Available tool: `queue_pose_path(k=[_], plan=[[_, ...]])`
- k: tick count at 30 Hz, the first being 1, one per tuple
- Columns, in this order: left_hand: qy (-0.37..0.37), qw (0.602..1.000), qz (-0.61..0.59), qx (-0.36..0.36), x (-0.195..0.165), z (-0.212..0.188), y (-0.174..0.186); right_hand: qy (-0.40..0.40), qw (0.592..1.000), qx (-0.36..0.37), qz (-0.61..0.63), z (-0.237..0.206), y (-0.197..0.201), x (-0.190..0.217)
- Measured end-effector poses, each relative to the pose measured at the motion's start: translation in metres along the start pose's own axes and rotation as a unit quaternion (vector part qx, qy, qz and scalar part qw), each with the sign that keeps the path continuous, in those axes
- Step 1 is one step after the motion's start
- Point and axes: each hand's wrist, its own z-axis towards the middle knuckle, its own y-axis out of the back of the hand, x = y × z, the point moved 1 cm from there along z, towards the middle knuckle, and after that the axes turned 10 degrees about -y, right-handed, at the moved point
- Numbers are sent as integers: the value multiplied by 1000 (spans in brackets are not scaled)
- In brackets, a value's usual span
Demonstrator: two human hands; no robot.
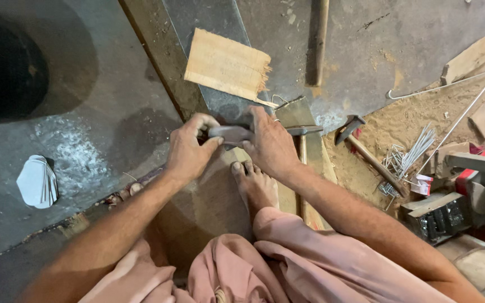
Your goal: The person sits on the floor and trims white insole-shaped pieces with shears, cutting excess material from their edges. They then place a trimmed piece on a metal form and hammer it with a mallet, and stack the finished pieces in a pile.
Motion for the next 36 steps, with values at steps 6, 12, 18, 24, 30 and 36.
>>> queue_pose_path(k=[6,12,18,24,30,36], plan=[[45,981,-153,-106,4,4,10,166,976,-126,-62,4,10,0],[264,787,-550,-88,1,-8,2,153,982,-85,-70,2,13,25],[219,773,-592,-53,-10,-24,28,249,967,4,-55,-24,19,68],[243,755,-603,84,-7,-56,61,330,936,118,41,-29,17,93],[249,749,-610,67,4,-78,79,346,923,158,54,-37,1,108],[235,728,-644,14,16,-94,92,374,919,109,-54,-37,-15,136]])
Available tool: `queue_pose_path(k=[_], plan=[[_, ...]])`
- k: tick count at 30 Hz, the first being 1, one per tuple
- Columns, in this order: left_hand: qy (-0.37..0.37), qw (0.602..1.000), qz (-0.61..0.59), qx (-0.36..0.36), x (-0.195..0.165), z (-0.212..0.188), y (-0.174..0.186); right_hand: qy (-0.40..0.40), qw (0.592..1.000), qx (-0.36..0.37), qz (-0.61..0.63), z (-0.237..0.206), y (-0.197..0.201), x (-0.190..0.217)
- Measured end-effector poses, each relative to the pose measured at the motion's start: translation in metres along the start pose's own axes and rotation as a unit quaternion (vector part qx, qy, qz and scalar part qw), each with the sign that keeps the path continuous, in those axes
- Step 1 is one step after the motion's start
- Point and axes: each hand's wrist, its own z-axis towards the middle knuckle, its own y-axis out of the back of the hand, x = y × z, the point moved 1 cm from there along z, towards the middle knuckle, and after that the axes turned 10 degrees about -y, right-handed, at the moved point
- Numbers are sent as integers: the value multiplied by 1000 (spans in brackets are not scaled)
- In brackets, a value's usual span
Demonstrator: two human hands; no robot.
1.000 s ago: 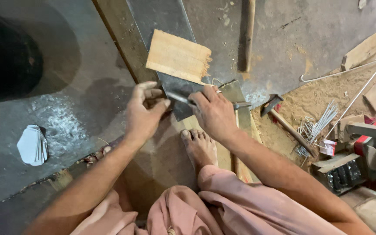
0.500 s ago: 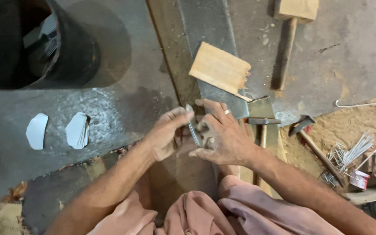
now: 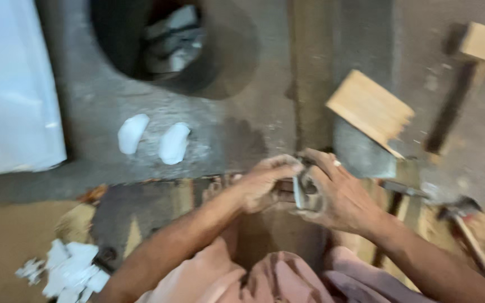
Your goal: The person sits on the floor and trims white insole-shaped pieces with shears, cutting excess material from their edges. They then place a trimmed piece on a metal form and hammer it with a mallet, and stack the finished pieces in a pile.
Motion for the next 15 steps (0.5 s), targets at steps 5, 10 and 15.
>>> queue_pose_path(k=[5,10,15], plan=[[-163,927,308,-141,-39,-26,57,-46,996,52,56,9,-2,4],[-411,465,643,-449,-162,-99,168,-241,968,44,57,-1,-5,-18],[-277,433,671,-534,-203,-119,235,-209,977,6,47,-6,-12,-35]])
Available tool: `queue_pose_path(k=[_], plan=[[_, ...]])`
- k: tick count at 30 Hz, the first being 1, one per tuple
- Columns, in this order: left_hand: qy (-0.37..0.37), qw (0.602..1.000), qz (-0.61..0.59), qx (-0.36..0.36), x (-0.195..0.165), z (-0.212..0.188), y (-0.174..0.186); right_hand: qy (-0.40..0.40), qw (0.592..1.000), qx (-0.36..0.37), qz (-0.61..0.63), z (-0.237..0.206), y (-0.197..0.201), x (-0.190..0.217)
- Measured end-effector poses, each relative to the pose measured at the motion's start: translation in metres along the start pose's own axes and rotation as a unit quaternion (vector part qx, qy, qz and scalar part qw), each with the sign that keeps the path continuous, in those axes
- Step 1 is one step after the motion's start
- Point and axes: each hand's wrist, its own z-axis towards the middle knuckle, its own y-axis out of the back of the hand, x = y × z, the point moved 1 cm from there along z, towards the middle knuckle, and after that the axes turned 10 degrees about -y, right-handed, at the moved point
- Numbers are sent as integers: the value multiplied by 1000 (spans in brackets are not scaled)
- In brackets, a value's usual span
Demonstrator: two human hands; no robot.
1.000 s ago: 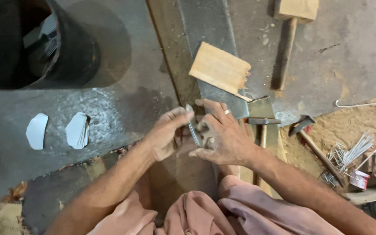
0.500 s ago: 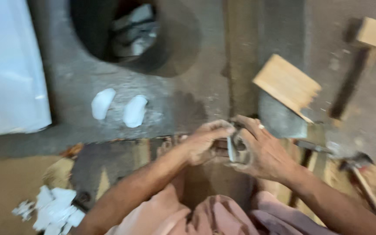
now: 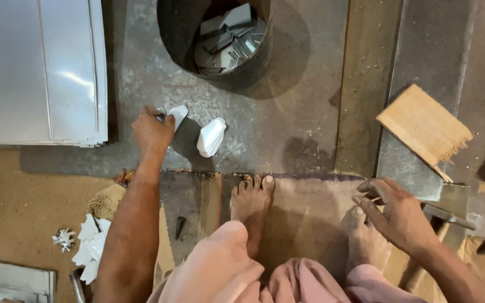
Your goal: The person sits on the floor and trims white insole-shaped pieces with shears, cutting excess material from their edges. They then place a trimmed piece on a metal form and hammer it with a mallet, and stack the finished pieces in a pile.
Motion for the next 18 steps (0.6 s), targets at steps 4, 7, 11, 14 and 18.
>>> queue_pose_path(k=[4,7,11,14,18], plan=[[-13,995,91,27,7,8,-20,-18,1000,-11,17,1,1,-5],[-68,991,110,13,6,2,-24,-57,998,5,23,0,3,-7],[-133,987,90,-15,-15,-26,-23,-98,995,12,28,-2,4,-13],[-145,981,-43,118,-39,-43,-33,-49,998,-14,25,-2,4,-18],[-133,978,-16,161,-61,-59,-41,18,998,-32,45,-2,1,-22]])
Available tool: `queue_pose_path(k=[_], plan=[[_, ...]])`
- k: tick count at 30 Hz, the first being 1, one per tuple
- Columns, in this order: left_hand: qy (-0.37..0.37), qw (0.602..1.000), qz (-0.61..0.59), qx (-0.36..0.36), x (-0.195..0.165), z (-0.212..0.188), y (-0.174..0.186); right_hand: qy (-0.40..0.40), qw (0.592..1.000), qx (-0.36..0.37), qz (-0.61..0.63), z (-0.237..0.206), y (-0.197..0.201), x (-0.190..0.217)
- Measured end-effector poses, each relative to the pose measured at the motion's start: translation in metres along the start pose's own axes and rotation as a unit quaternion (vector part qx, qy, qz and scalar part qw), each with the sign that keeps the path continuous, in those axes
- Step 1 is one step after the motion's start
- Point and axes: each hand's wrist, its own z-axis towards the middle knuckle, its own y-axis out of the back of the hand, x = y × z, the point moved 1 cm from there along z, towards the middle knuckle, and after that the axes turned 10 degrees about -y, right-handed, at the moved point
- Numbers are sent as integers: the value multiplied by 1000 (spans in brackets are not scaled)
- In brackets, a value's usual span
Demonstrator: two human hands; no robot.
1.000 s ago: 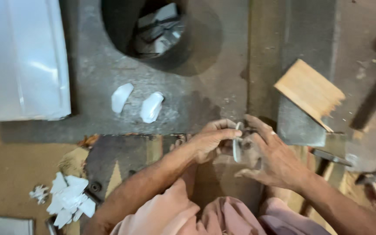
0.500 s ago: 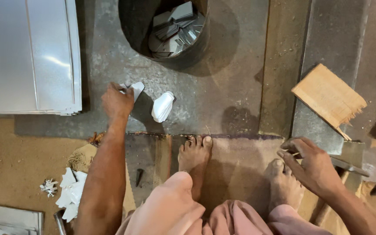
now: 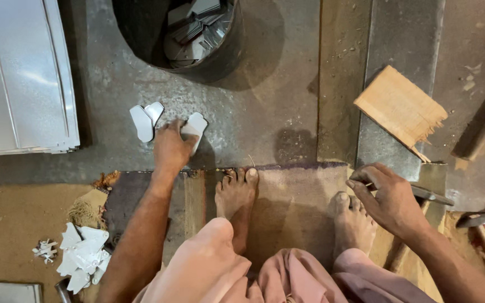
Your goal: The person sits on the floor and trims white insole-shaped pieces with shears, cutting excess material from their edges. They then place a trimmed piece on a metal form and hammer it with a mallet, and stack the finished pieces in a pile.
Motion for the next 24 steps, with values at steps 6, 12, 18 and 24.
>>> queue_pose_path(k=[6,12,18,24], plan=[[23,998,26,49,-19,11,1,-49,998,20,-46,-3,-1,0],[11,998,55,27,-38,-2,-1,-75,996,39,-28,-2,4,-4],[-4,991,133,-17,-46,-27,-15,-51,997,35,-44,-1,3,-8],[-18,990,130,-50,-47,-36,-21,-82,994,48,-46,0,2,-7]])
